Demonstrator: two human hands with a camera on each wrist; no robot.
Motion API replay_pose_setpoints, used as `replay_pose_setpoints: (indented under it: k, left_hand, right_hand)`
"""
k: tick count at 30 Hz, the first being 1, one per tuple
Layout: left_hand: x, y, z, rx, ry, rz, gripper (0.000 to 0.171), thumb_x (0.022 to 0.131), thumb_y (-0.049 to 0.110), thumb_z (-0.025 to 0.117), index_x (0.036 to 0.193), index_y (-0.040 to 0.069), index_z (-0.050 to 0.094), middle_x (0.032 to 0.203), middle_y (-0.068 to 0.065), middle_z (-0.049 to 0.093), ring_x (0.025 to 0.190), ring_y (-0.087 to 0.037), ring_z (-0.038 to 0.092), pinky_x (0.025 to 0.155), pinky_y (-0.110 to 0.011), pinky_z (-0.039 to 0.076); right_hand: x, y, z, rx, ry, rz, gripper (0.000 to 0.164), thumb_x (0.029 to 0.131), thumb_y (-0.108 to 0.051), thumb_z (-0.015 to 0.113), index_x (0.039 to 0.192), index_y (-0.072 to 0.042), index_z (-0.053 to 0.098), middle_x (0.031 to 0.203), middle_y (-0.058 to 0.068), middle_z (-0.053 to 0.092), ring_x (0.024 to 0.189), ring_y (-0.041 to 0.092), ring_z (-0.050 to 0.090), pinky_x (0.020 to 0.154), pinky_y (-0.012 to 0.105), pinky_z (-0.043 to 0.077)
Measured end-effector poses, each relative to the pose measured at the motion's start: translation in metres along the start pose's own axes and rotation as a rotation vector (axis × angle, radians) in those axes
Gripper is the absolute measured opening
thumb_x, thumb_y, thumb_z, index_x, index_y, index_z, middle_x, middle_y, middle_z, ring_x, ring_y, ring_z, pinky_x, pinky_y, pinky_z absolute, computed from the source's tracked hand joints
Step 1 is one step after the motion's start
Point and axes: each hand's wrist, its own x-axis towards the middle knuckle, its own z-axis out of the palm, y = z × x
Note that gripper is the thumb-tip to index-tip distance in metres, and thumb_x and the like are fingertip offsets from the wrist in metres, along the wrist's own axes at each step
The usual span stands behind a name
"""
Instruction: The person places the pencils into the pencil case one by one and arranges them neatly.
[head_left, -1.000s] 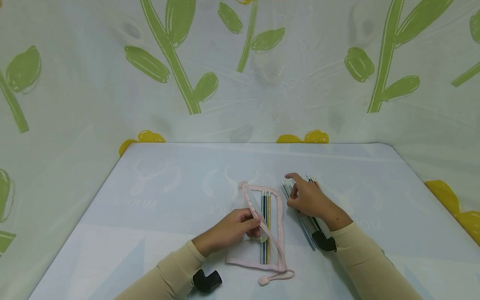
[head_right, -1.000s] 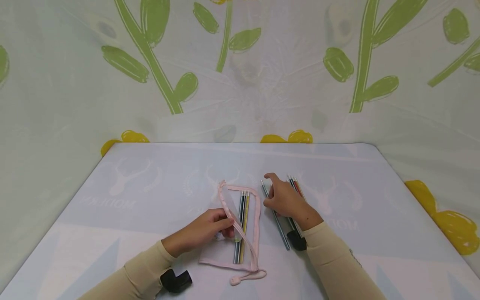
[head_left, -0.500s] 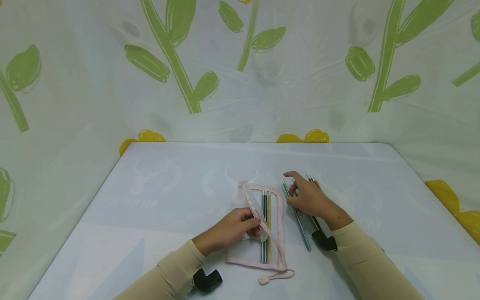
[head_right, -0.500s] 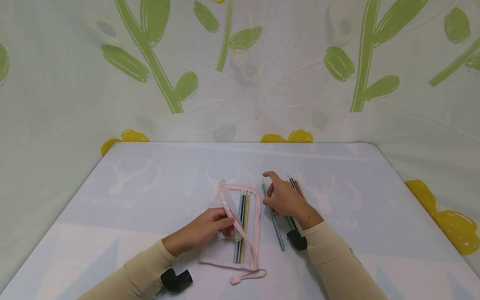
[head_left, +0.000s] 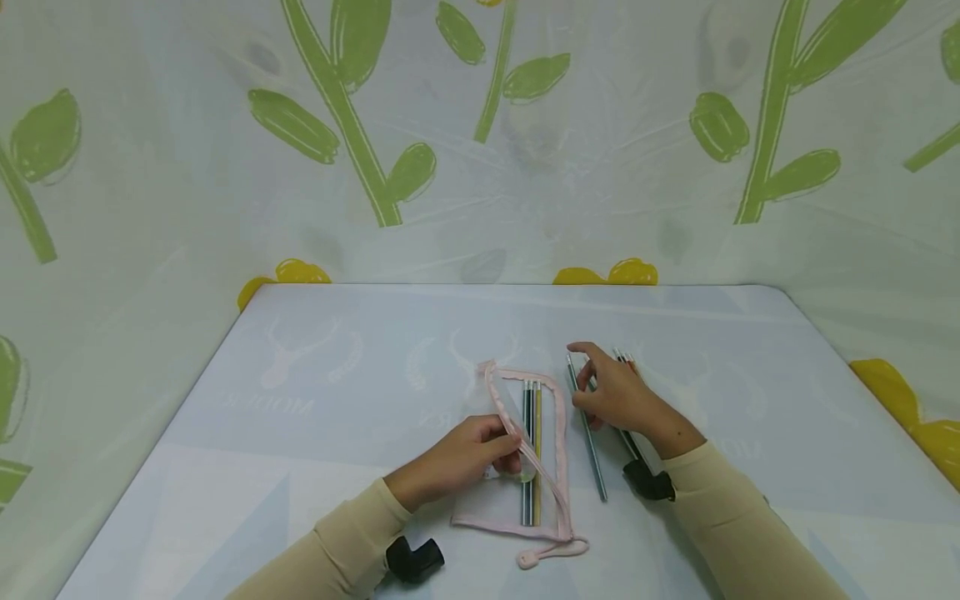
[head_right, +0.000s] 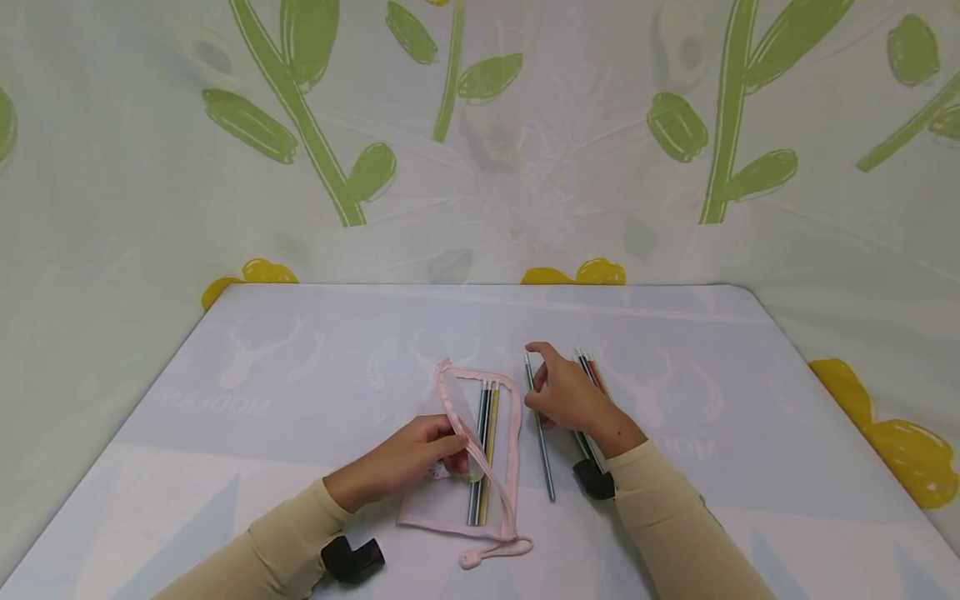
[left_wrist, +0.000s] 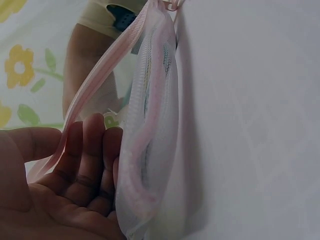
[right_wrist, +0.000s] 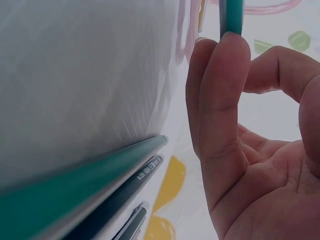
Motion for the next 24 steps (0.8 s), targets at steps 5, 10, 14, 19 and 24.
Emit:
replay_pose_setpoints:
  k: [5, 10, 14, 19, 24]
  left_hand:
    - [0.0007, 0.0003, -0.0005, 0.004, -0.004, 0.001, 0.030, 0.105, 0.021, 0.049, 0.111, -0.004, 0.065, 0.090, -0.014, 0.070, 0.080, -0.008, 0.062, 0.079, -0.026, 0.050]
    - [0.0004, -0.0001, -0.0012, -0.007, -0.007, 0.006, 0.030, 0.105, 0.021, 0.050, 0.112, -0.004, 0.065, 0.091, -0.015, 0.070, 0.080, -0.008, 0.062, 0.079, -0.027, 0.050]
    - [0.0000, -0.0018, -0.0016, -0.021, -0.008, 0.013, 0.030, 0.105, 0.020, 0.050, 0.112, -0.005, 0.064, 0.091, -0.016, 0.070, 0.081, -0.009, 0.063, 0.080, -0.027, 0.051]
    - [-0.0003, -0.0034, -0.0013, -0.024, -0.004, 0.016, 0.029, 0.104, 0.019, 0.050, 0.112, -0.005, 0.064, 0.089, -0.016, 0.069, 0.080, -0.009, 0.063, 0.080, -0.027, 0.051]
    - [0.0000, -0.0029, -0.0010, -0.025, -0.005, 0.017, 0.030, 0.105, 0.020, 0.050, 0.112, -0.005, 0.064, 0.089, -0.015, 0.069, 0.080, -0.009, 0.063, 0.080, -0.027, 0.051]
  right_hand:
    - [-0.0015, -0.0014, -0.0013, 0.045, -0.010, 0.004, 0.075, 0.086, -0.001, 0.061, 0.153, -0.006, 0.029, 0.100, 0.015, 0.058, 0.056, 0.016, 0.064, 0.054, 0.032, 0.056]
    - [-0.0012, -0.0020, -0.0020, 0.095, -0.013, 0.008, 0.075, 0.086, -0.002, 0.060, 0.154, -0.008, 0.028, 0.104, 0.016, 0.057, 0.057, 0.018, 0.065, 0.055, 0.034, 0.056]
    - [-0.0002, -0.0017, -0.0016, 0.138, -0.016, 0.001, 0.076, 0.086, -0.002, 0.059, 0.154, -0.007, 0.026, 0.105, 0.018, 0.055, 0.056, 0.020, 0.065, 0.054, 0.035, 0.057]
    - [0.0003, -0.0018, -0.0007, 0.186, -0.009, -0.005, 0.078, 0.086, 0.000, 0.057, 0.156, -0.007, 0.023, 0.105, 0.019, 0.052, 0.055, 0.021, 0.065, 0.055, 0.037, 0.058]
    - [0.0001, -0.0025, -0.0008, 0.193, 0.018, 0.017, 0.078, 0.086, -0.001, 0.057, 0.156, -0.009, 0.022, 0.108, 0.020, 0.051, 0.056, 0.022, 0.066, 0.056, 0.037, 0.058]
